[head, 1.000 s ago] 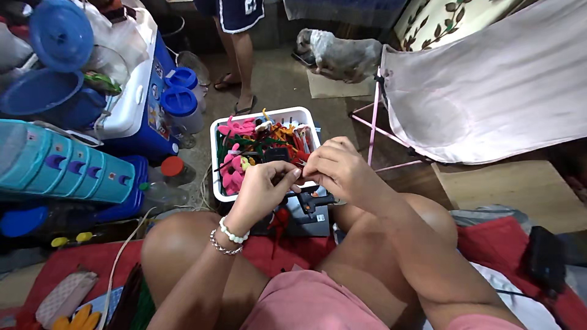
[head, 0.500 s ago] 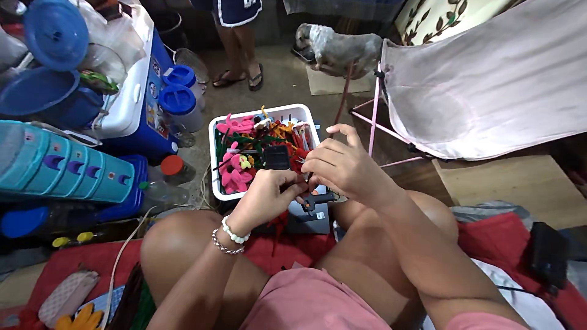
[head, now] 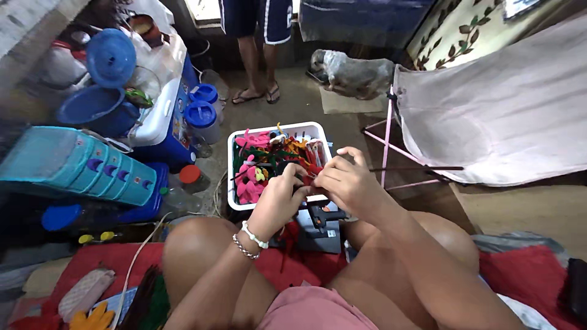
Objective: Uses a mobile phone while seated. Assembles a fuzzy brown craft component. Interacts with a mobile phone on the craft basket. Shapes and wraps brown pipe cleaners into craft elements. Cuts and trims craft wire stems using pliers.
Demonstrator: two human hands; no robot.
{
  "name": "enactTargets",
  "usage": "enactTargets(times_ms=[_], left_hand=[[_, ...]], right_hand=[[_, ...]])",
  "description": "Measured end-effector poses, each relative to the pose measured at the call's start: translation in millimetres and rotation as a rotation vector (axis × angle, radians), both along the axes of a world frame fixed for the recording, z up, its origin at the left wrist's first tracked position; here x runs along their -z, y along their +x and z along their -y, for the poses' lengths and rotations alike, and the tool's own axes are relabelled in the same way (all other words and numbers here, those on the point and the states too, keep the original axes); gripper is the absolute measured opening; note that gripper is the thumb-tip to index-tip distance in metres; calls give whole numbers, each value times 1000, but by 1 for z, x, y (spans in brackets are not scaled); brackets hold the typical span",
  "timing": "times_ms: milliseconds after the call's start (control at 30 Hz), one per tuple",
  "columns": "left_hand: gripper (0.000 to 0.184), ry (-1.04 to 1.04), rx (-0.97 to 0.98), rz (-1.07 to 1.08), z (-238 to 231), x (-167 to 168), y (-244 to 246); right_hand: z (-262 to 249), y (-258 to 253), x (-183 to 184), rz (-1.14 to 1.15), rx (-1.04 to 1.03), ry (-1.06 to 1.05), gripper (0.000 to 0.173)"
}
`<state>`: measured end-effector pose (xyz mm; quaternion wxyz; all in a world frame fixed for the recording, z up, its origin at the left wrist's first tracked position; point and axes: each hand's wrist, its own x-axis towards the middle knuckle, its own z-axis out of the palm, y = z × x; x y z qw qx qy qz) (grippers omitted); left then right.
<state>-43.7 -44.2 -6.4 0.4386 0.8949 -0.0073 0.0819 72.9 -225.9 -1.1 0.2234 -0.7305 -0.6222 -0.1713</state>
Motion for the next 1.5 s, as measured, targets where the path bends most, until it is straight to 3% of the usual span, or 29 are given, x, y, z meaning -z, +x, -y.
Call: enactTargets(times_ms=[233,467,633,1267,1500], left_hand=[[23,157,83,21,-8,-6,-2],[18,11,66,82,-5,-11,-1],[18,54,13,244,1,-6,-1],[11,218,54,349,10,12,-1],[15,216,28,137,10,2,1]], right_hand=[[3,6,1,-32,-2,-49,13],[4,6,-2,45,17,107,18],[6,3,-4,5,124,155,21],[5,1,-1,89,-32,-32,9],[2,-1,1,149,69,-78,16]])
